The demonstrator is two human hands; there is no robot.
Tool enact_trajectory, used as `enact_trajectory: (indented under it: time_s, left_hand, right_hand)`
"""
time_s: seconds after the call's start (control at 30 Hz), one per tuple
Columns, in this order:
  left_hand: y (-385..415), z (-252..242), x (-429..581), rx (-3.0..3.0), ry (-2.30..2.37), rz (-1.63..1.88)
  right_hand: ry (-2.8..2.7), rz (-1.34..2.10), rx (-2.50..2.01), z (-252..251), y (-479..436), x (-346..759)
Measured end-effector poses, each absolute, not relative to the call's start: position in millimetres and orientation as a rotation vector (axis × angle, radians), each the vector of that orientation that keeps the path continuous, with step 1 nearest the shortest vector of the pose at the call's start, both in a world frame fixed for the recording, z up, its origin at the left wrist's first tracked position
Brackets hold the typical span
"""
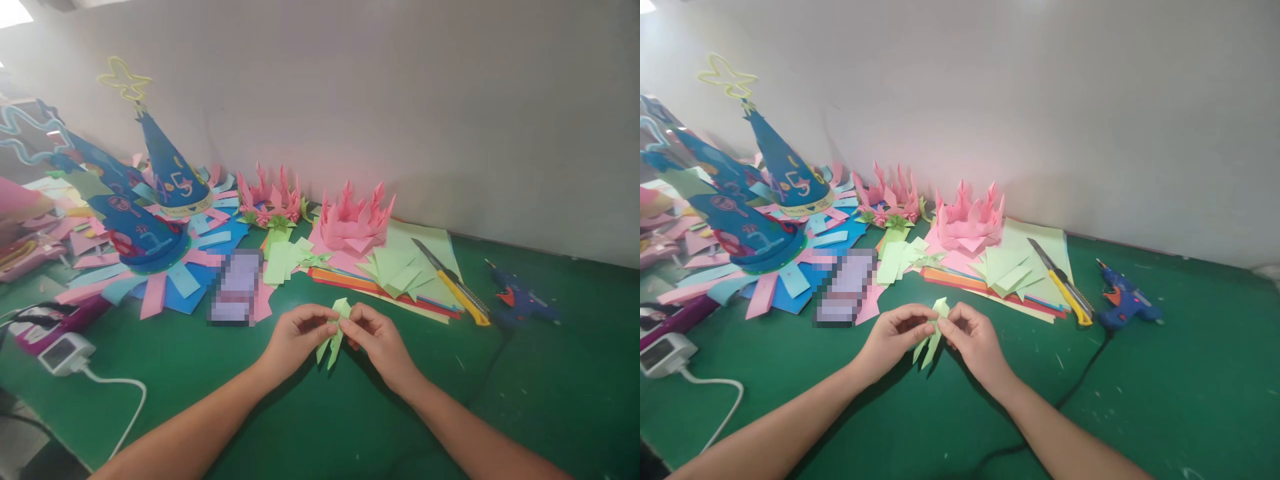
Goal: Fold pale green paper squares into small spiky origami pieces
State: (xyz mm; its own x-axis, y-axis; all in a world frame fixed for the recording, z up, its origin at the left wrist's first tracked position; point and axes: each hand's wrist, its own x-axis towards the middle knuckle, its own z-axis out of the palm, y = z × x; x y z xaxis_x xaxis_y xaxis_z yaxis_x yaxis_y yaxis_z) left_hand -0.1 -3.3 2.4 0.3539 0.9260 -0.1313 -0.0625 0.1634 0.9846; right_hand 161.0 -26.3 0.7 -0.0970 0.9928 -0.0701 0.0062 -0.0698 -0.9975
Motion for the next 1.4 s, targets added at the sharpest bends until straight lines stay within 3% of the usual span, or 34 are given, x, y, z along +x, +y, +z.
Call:
enact_trajectory:
  time_s: [1.4]
  left_hand:
    - [-1, 2, -7, 1.030, 0.974, 0.828]
  right_hand:
    - [-1.361, 1.244, -1.305, 6, -26, 160]
